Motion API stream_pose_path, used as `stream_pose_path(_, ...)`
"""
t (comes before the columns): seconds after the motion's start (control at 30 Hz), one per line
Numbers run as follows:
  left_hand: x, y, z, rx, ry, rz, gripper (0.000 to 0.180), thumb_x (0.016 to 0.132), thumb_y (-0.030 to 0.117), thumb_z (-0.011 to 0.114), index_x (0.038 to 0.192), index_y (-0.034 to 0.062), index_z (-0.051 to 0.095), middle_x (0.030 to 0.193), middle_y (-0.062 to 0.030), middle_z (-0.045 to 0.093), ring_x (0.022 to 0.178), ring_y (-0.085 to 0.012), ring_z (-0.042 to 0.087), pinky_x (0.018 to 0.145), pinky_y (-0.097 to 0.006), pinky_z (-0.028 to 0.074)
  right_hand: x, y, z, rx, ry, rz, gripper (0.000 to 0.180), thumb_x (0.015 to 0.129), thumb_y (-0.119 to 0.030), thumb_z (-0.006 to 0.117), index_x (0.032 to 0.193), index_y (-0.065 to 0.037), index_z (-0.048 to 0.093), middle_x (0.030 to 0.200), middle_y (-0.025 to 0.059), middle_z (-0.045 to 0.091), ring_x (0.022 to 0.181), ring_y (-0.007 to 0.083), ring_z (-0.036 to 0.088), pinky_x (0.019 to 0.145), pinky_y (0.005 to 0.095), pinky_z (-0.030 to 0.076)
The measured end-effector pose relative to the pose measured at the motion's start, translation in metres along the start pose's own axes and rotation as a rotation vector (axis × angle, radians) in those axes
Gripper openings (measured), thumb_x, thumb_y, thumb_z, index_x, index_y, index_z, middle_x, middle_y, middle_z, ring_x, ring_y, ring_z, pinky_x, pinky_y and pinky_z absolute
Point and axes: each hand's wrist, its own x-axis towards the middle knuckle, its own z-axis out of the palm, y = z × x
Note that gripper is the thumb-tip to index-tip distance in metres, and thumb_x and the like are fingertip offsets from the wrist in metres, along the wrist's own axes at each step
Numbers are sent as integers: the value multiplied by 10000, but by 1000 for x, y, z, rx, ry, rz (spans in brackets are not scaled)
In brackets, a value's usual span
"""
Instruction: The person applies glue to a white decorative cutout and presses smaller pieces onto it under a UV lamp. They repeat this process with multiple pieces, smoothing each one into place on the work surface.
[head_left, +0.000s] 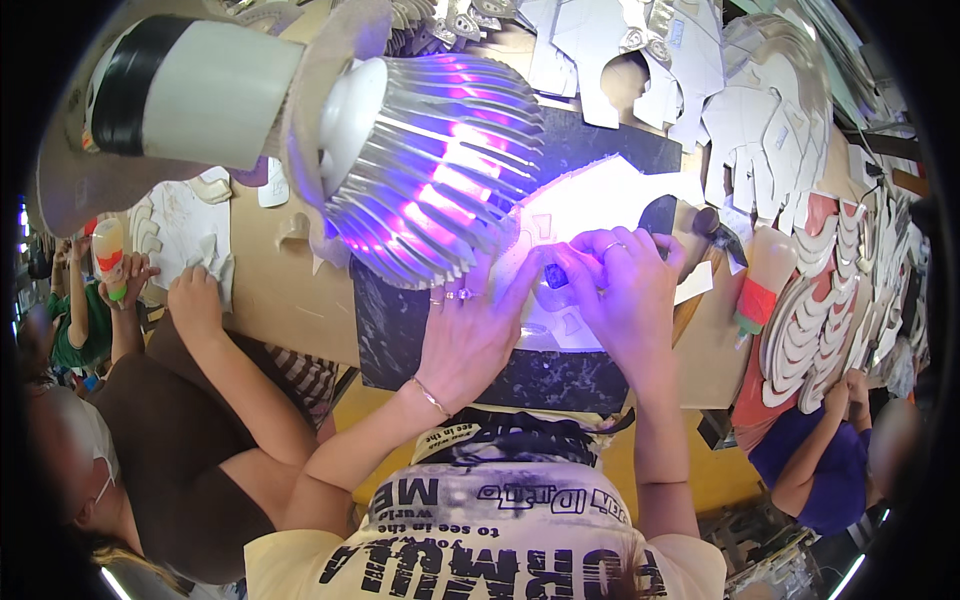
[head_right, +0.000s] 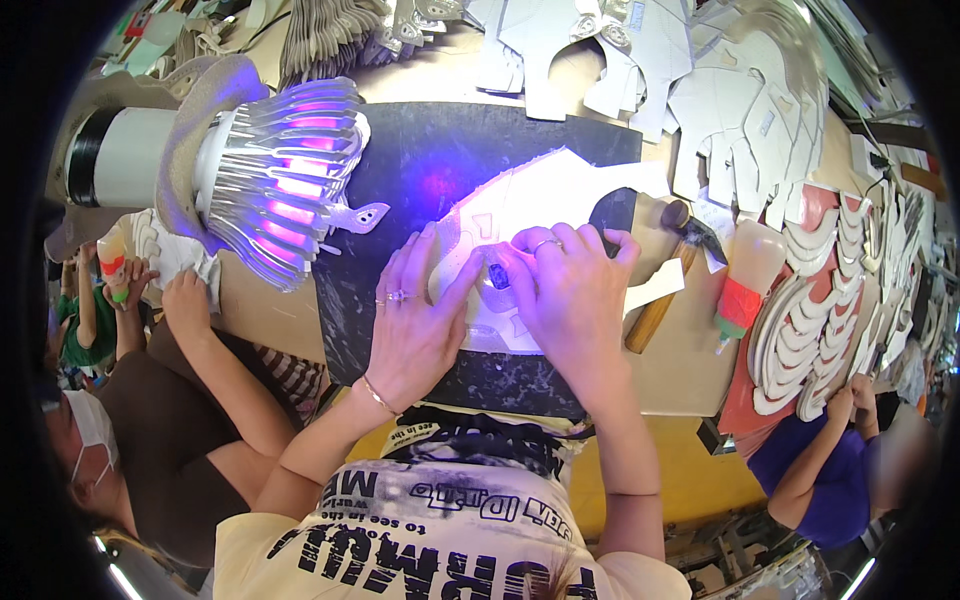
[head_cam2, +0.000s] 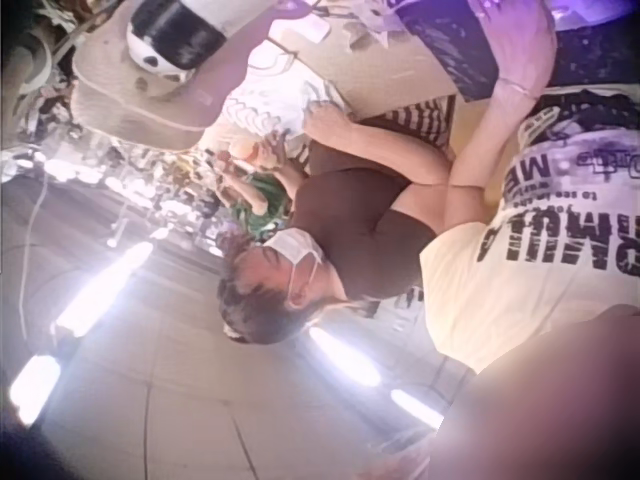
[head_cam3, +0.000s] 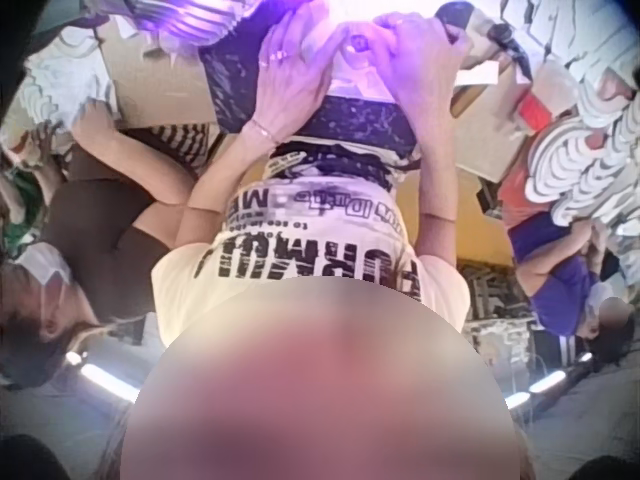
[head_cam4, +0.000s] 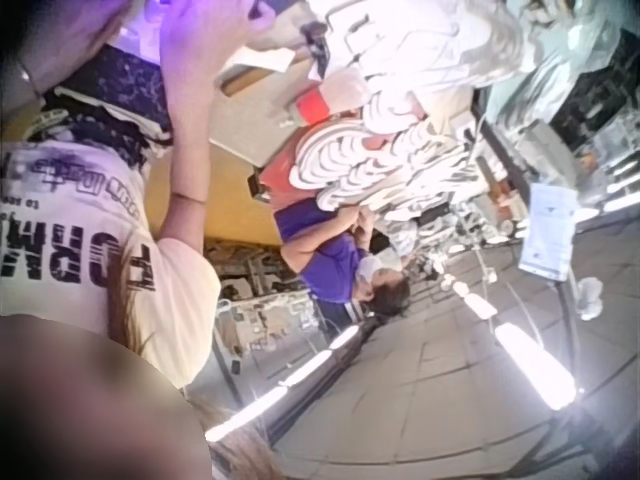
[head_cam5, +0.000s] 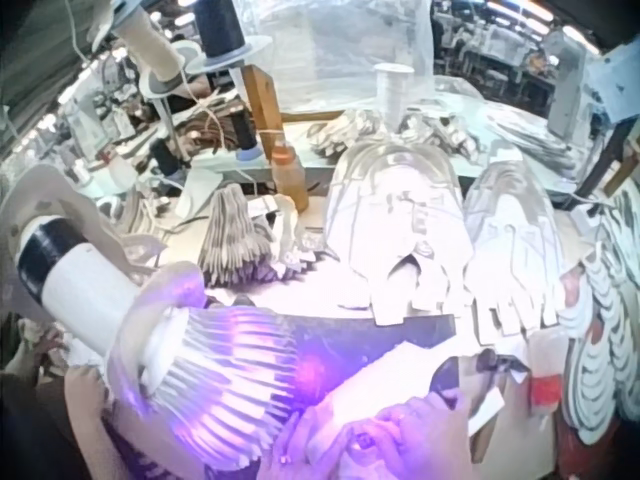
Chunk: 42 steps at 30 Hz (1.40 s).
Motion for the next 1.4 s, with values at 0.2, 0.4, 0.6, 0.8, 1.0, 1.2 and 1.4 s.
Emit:
stream_pose_path(0.2,0,-5,5,-226,43,5,611,830,60,662,1420,162,538,1484,-276,335,1358,-480,365,1128,-585,323,-18,-12,13,-251,106,-64,191,840,-225,750,1009,-146,708,847,-9,602,860,177,571,871,404,324)
stream_pose_path(0.4,2,-7,2,-159,91,73,624,872,120,647,1470,117,466,1026,-207,580,909,-347,584,845,-461,465,-34,-15,16,-3,186,-155,174,812,-167,778,972,-135,717,772,-8,558,756,182,530,801,367,309)
stream_pose_path(0.6,3,-6,-1,-133,72,70,636,879,127,643,1482,91,443,888,-169,621,830,-302,630,771,-431,486,-17,-2,11,83,117,20,111,850,-215,740,891,-114,716,754,-1,579,753,190,536,793,381,309)
stream_pose_path(0.8,2,-5,4,-136,70,66,656,871,106,629,1493,99,422,996,-169,573,913,-325,583,840,-460,454,-7,3,9,78,78,-28,106,863,-216,725,885,-112,716,761,10,595,756,197,541,794,385,313)
stream_pose_path(1.0,0,-6,8,-155,45,88,674,858,91,632,1497,110,417,1106,-177,545,926,-327,554,830,-462,444,-7,5,11,101,53,-8,103,871,-215,719,888,-114,714,757,13,590,743,200,540,804,387,318)
stream_pose_path(1.2,0,-4,5,-151,43,100,697,853,86,636,1508,105,399,1110,-167,582,826,-293,587,741,-433,474,-3,7,9,102,30,-1,116,864,-225,728,890,-113,713,748,21,592,736,209,549,810,395,324)
stream_pose_path(1.4,1,-5,3,-160,22,103,720,847,80,641,1519,100,382,1115,-157,620,727,-260,620,651,-404,503,1,8,4,175,-17,21,133,860,-244,730,872,-113,709,764,25,641,757,214,581,821,403,325)
